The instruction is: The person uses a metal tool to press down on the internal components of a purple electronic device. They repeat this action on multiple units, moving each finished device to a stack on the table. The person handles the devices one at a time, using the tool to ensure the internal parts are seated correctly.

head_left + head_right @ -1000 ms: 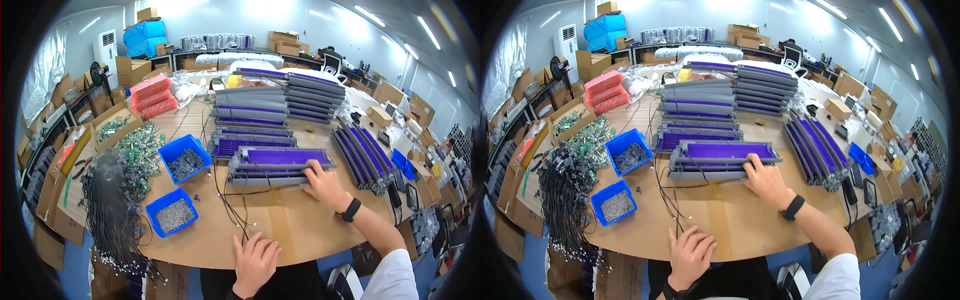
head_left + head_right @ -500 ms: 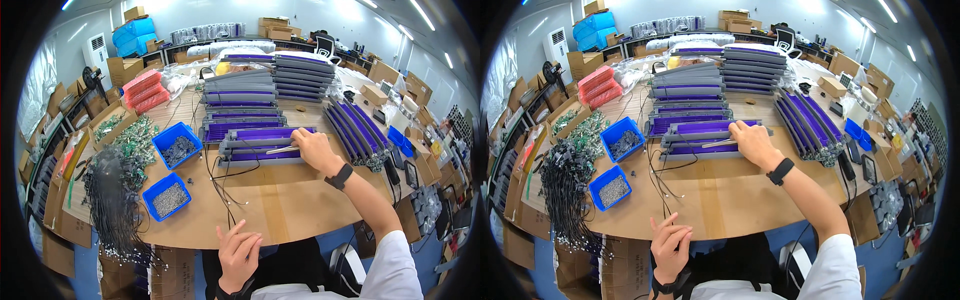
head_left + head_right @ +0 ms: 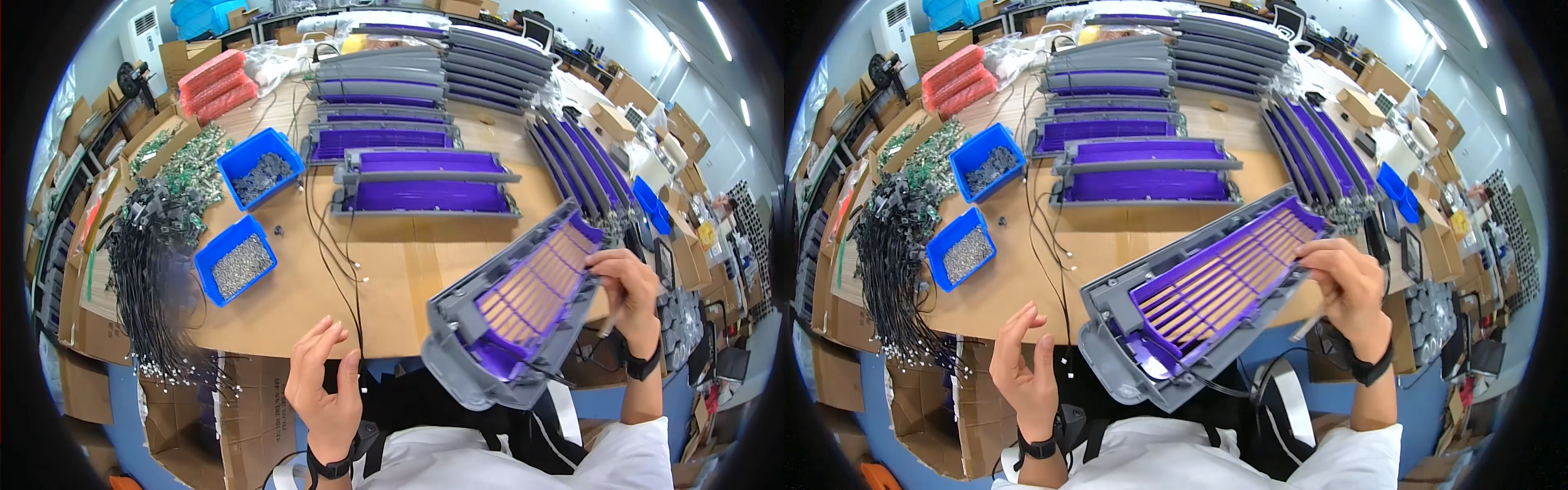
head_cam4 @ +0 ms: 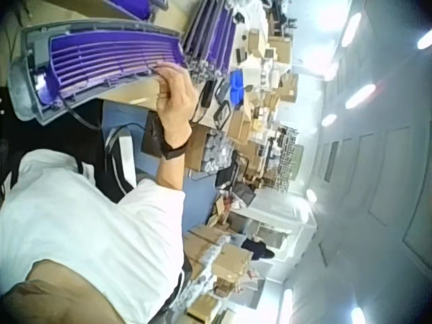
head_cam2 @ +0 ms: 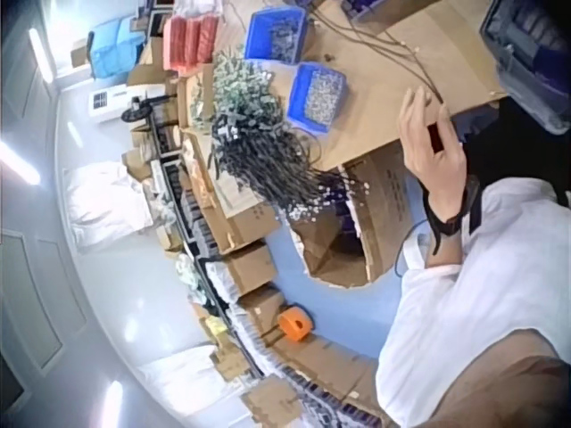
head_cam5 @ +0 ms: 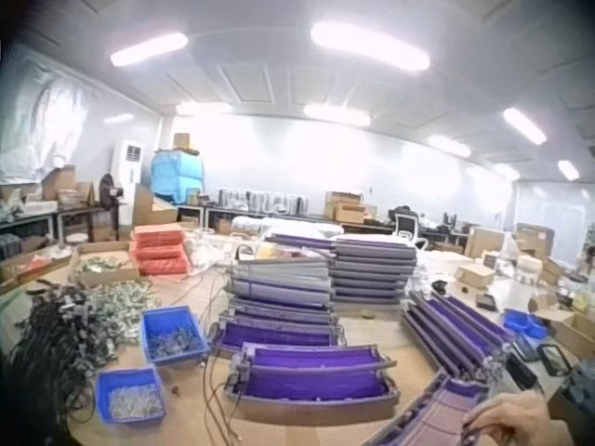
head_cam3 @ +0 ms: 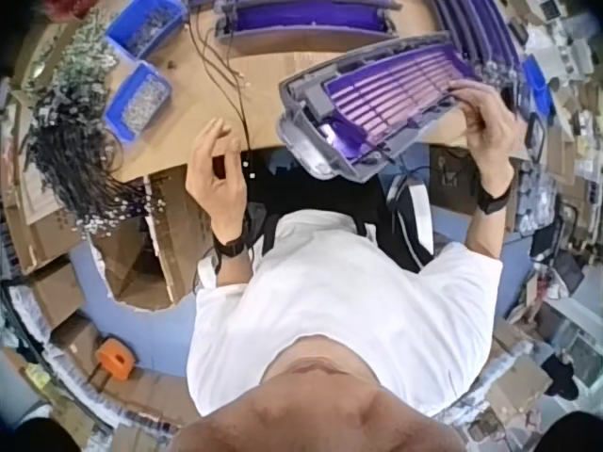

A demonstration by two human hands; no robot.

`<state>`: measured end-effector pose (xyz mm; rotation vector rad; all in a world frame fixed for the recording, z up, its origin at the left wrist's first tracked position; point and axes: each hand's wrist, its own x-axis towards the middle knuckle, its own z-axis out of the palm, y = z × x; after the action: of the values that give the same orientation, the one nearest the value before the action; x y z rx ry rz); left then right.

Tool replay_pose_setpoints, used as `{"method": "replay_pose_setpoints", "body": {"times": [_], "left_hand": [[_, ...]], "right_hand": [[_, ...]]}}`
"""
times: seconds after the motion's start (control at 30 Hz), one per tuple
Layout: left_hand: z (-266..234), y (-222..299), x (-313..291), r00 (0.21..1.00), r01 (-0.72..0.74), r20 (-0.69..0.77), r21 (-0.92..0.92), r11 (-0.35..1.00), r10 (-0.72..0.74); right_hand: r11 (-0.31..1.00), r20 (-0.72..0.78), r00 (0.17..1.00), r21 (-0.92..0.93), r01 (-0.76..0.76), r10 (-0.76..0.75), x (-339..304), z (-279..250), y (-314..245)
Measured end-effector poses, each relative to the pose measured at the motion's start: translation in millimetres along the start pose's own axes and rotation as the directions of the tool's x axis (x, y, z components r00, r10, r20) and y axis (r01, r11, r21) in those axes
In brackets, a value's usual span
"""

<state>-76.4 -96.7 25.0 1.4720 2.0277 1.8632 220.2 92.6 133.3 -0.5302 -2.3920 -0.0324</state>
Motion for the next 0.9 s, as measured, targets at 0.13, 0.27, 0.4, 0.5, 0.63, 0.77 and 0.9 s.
{"method": "replay_pose_setpoints", "body": {"times": [0.13, 0.27, 0.4, 0.5, 0.63, 0.77, 0.9], "left_hand": [[12, 8, 1, 0.988, -0.007, 0.151, -0.041, 0.999, 0.013], [21, 8, 7, 0.957, -0.058, 0.283, -0.002, 0.998, 0.056], [25, 6, 14, 0.913, -0.07, 0.403, 0.005, 0.998, 0.062], [26, 2, 20, 0.884, -0.056, 0.466, 0.022, 0.998, 0.039], [35, 6, 33, 0.842, -0.086, 0.539, 0.082, 0.993, 0.029], [46, -3, 49, 0.788, -0.133, 0.613, 0.071, 0.989, 0.061], [53, -4, 57, 0.757, -0.039, 0.653, 0.022, 0.999, 0.015]], "right_hand": [[0.999, 0.079, 0.996, 0.016, -0.043, 0.042, -19, 48, 4], [0.995, 0.095, 0.99, -0.003, -0.103, 0.103, -38, 81, 14], [0.97, 0.123, 0.964, 0.028, -0.24, 0.235, -38, 84, 2], [0.947, 0.128, 0.963, 0.193, -0.258, 0.237, -27, 75, -23], [0.931, 0.267, 0.957, 0.307, -0.198, 0.115, -33, 83, -52], [0.976, 0.323, 0.94, 0.144, -0.161, 0.107, -36, 100, -59], [0.977, 0.28, 0.957, 0.168, -0.132, 0.081, -33, 91, -64]]}}
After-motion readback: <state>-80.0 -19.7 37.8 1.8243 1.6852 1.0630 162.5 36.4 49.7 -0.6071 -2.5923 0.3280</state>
